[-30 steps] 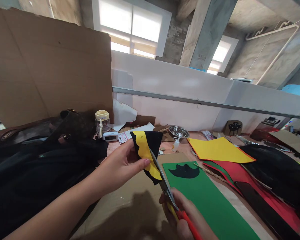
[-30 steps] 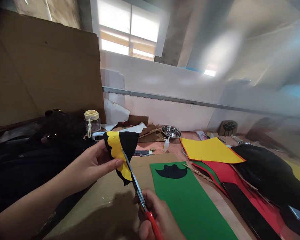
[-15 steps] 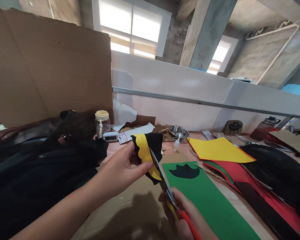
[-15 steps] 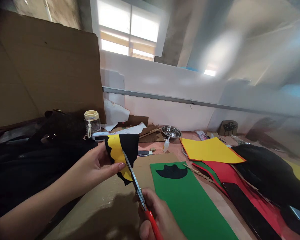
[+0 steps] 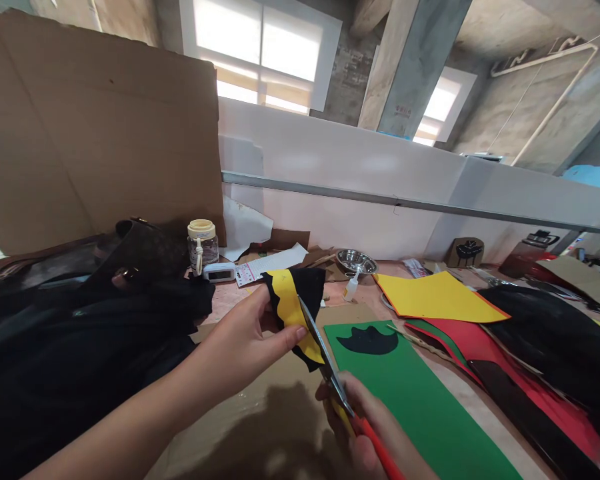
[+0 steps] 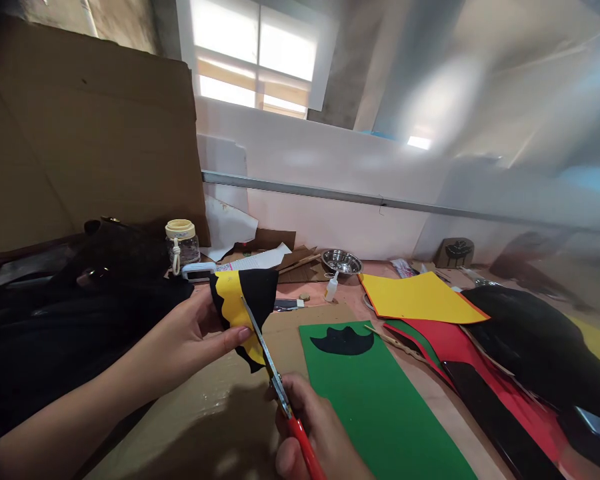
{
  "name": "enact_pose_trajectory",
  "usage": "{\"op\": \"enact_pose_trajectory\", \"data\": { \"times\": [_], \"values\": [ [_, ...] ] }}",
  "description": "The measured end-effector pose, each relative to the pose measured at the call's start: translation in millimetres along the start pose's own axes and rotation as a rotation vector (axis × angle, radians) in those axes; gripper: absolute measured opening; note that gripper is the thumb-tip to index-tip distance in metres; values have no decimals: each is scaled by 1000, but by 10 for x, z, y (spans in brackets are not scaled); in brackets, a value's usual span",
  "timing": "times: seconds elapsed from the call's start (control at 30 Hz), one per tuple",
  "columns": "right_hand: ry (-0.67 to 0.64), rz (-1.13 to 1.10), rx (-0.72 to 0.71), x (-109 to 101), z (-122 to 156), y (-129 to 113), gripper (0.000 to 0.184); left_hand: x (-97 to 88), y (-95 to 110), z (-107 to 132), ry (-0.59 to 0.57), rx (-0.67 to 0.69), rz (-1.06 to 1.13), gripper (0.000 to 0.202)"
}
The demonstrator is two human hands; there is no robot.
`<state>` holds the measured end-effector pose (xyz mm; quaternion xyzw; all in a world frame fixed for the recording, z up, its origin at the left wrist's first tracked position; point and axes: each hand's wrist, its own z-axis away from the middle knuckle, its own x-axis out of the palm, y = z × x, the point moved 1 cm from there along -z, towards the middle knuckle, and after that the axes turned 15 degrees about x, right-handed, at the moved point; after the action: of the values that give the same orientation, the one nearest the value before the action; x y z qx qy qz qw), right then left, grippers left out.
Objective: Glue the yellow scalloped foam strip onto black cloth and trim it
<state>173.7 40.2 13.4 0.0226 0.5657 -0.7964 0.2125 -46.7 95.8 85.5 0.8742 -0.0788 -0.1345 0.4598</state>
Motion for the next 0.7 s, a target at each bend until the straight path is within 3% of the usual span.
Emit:
{"op": "enact_pose_trajectory", "data": {
  "times": [0.3, 0.5, 0.7],
  "values": [
    [-70, -20, 58, 39, -11, 17, 47, -13, 8, 3, -1, 37, 5, 27],
    [-40, -37, 46, 40, -37, 37, 38, -10, 39, -7, 1, 20, 24, 28],
    [-52, -54, 54, 72, -41, 51, 44, -20, 23, -8, -8, 31, 49, 29]
  ]
}}
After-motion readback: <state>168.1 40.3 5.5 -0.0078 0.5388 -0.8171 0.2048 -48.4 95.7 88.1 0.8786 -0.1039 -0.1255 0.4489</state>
